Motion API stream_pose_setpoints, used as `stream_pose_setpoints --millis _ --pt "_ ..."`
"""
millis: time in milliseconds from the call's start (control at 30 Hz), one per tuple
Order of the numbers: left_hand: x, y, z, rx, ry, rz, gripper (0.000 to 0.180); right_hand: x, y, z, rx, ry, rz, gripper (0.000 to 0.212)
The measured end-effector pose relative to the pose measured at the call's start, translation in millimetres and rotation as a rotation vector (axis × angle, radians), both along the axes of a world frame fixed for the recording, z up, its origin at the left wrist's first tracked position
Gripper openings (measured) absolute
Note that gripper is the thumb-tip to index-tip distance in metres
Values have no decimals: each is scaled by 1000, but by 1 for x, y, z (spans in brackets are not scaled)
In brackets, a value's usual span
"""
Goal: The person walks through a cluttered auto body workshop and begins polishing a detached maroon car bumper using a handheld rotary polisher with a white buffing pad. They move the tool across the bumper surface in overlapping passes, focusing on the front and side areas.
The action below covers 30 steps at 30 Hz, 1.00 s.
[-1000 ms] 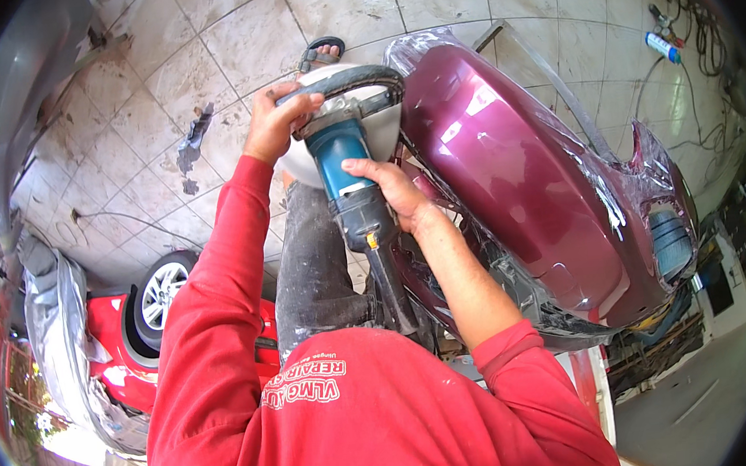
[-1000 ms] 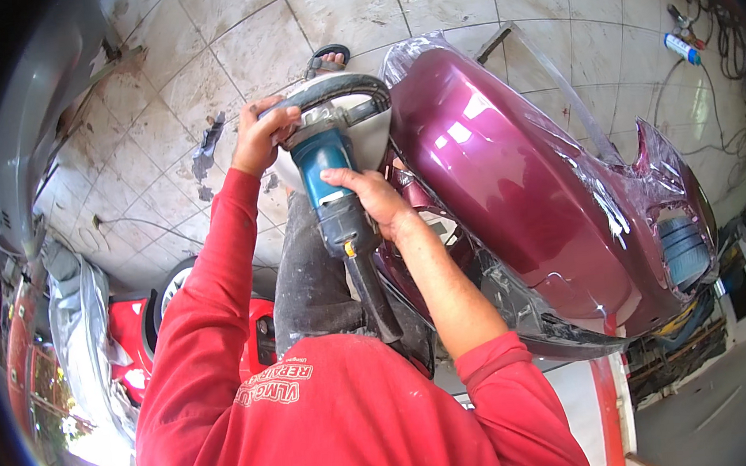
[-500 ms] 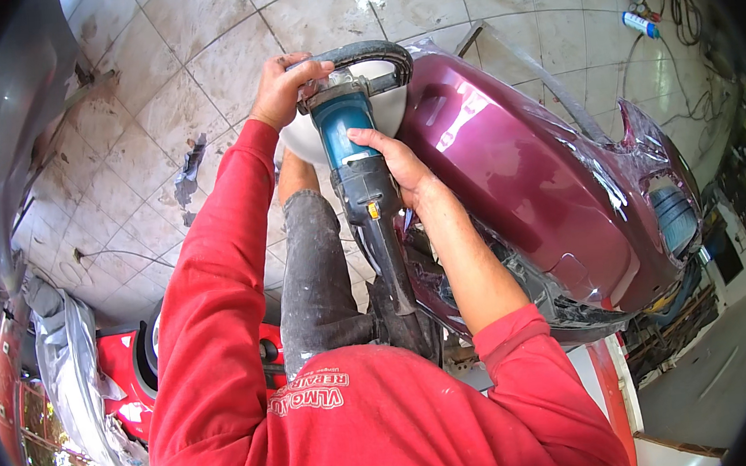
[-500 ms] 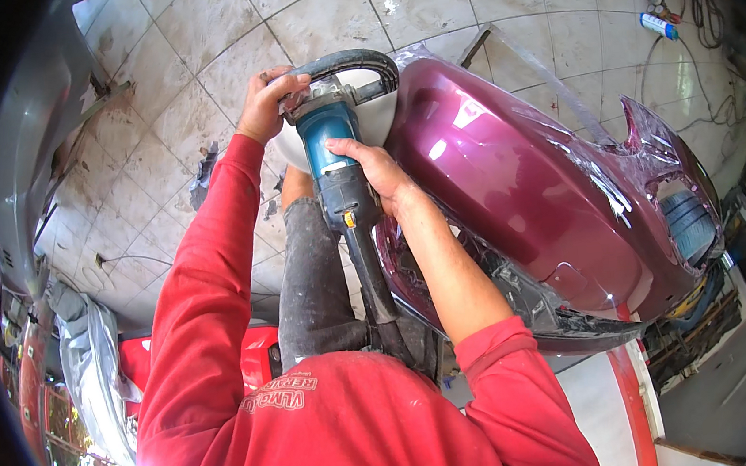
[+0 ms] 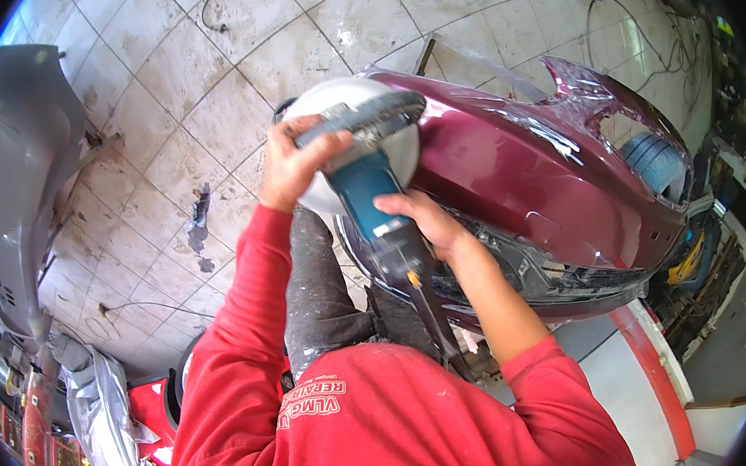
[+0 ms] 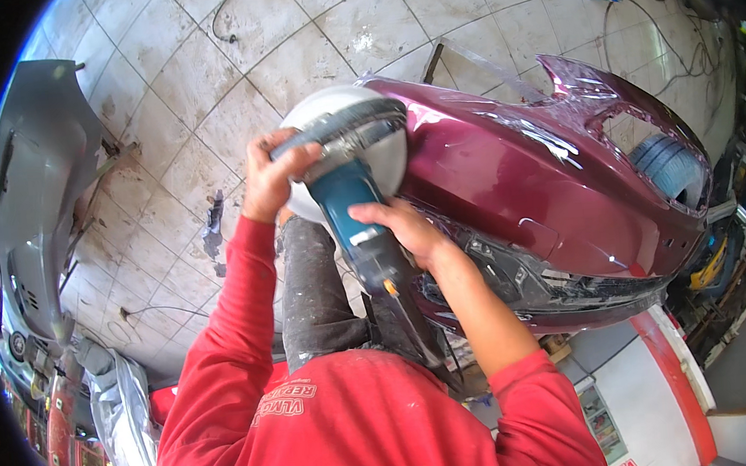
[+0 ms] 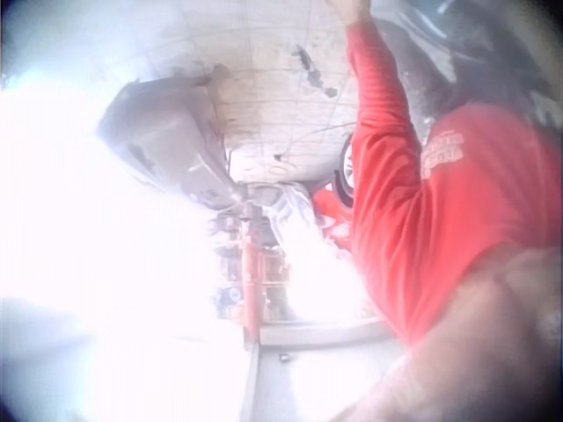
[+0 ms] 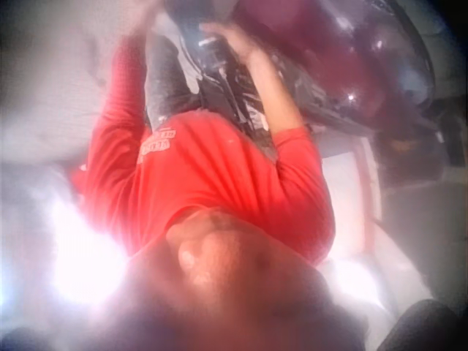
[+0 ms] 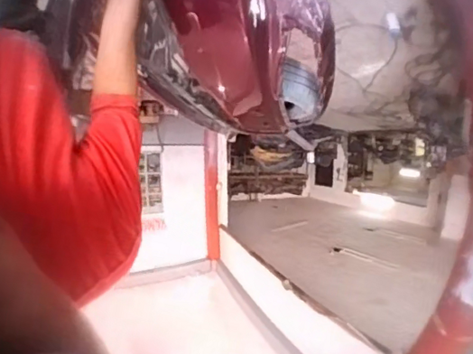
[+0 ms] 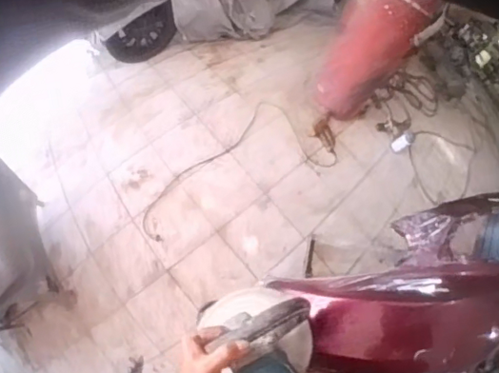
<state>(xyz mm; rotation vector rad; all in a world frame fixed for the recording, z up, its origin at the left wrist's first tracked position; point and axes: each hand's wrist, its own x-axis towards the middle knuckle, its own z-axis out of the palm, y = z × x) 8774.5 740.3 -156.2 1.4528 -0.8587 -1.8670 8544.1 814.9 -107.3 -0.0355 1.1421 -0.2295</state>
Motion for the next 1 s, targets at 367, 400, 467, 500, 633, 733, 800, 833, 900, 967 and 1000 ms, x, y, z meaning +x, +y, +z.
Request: stream_pose_setpoints --millis 367,400,467,500,633,733,800,833,900,967,1000 --pt "-158 37 164 -417 250 -180 38 -130 99 190 -63 276 -309 71" --pt "-160 35 165 -530 233 -182 39 -134 99 188 -36 230 -319 71" --pt "-157 35 158 -441 217 -208 39 -138 98 183 20 145 -342 70" --pt "-153 33 154 -397 208 -217 39 -133 91 177 80 170 -292 68" --pt "-109 19 108 -338 3 -149 39 -85 53 117 96 79 -235 48" --pt "-69 10 55 -284 -86 13 37 -47 16 66 122 -35 -150 44" --pt "-48 -4 38 -135 -106 12 38 -30 5 35 99 -125 -173 43" --pt "-43 -11 35 -127 -147 -6 37 -23 -3 33 166 -137 -187 43" --pt "-43 -15 37 -92 -168 -26 36 -24 -5 37 130 -137 -183 42" --pt "-56 -8 50 -113 -121 -7 36 -32 3 41 79 -91 -151 44" --pt "-65 -1 58 -123 -98 3 36 -42 11 49 76 -70 -164 45"
